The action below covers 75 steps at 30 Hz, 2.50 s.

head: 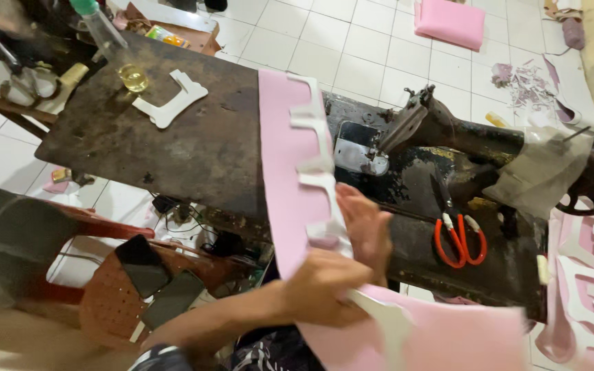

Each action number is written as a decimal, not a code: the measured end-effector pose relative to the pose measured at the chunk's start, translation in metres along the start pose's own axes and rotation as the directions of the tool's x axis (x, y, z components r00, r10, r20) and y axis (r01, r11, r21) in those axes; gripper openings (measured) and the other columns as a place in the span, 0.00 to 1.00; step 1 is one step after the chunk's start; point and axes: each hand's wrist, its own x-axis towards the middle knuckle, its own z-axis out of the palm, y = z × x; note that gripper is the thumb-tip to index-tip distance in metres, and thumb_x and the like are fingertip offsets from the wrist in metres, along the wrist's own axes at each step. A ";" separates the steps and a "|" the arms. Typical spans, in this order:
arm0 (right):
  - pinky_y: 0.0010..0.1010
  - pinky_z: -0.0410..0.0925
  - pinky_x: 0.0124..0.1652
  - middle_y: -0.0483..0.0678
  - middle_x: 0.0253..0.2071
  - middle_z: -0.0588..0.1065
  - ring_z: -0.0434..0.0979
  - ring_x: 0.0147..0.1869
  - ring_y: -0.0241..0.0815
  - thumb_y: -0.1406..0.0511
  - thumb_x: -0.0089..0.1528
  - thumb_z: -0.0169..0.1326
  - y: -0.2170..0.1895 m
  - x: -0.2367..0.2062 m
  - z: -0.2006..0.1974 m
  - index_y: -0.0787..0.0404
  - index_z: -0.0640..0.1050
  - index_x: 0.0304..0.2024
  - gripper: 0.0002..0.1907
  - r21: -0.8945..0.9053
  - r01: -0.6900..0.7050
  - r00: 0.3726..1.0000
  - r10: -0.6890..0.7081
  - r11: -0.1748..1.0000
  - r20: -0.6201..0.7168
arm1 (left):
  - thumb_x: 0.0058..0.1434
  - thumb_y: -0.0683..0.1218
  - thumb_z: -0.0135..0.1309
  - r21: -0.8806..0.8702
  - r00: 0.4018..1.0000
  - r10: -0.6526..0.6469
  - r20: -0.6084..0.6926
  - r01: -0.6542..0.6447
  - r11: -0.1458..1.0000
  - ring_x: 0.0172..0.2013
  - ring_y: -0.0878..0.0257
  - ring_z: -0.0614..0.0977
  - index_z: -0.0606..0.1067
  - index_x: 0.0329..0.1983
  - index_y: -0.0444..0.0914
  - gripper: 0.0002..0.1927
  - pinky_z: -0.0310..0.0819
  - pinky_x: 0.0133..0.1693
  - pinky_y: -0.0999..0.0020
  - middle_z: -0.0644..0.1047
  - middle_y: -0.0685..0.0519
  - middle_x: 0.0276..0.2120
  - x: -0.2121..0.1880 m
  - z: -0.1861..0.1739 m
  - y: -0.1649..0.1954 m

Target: The person sews white foam cutout pieces onto a long strip of pink foam using a treadle sewing machine, guiding the material under the needle with both hands. They thread the machine, trim threads with scissors, reposition the foam strip, and continue stitching additional pieces along it.

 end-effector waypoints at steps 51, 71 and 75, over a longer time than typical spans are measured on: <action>0.32 0.73 0.44 0.52 0.42 0.83 0.81 0.44 0.42 0.62 0.65 0.55 0.015 -0.141 -0.181 0.72 0.78 0.53 0.20 -0.488 -0.436 0.898 0.337 0.756 -0.282 | 0.62 0.43 0.61 0.138 0.760 -0.529 -0.379 0.611 0.779 0.44 0.47 0.85 0.65 0.67 0.35 0.31 0.82 0.45 0.57 0.79 0.39 0.48 0.007 -0.004 -0.153; 0.33 0.81 0.42 0.50 0.39 0.84 0.86 0.41 0.41 0.56 0.61 0.63 -0.098 -0.086 -0.093 0.66 0.83 0.45 0.19 -0.696 -0.232 0.902 0.418 0.679 0.107 | 0.53 0.57 0.68 0.327 0.886 -0.426 -0.182 0.464 0.823 0.28 0.53 0.81 0.73 0.33 0.35 0.23 0.78 0.32 0.59 0.77 0.47 0.32 0.005 -0.003 -0.137; 0.32 0.78 0.47 0.50 0.40 0.82 0.84 0.44 0.40 0.63 0.65 0.58 -0.137 -0.055 -0.076 0.67 0.81 0.45 0.12 -0.775 -0.080 0.993 -0.016 0.627 -0.116 | 0.59 0.58 0.66 0.352 0.854 -0.505 -0.125 0.514 0.782 0.28 0.51 0.81 0.72 0.31 0.35 0.23 0.76 0.33 0.57 0.77 0.47 0.31 0.008 -0.001 -0.140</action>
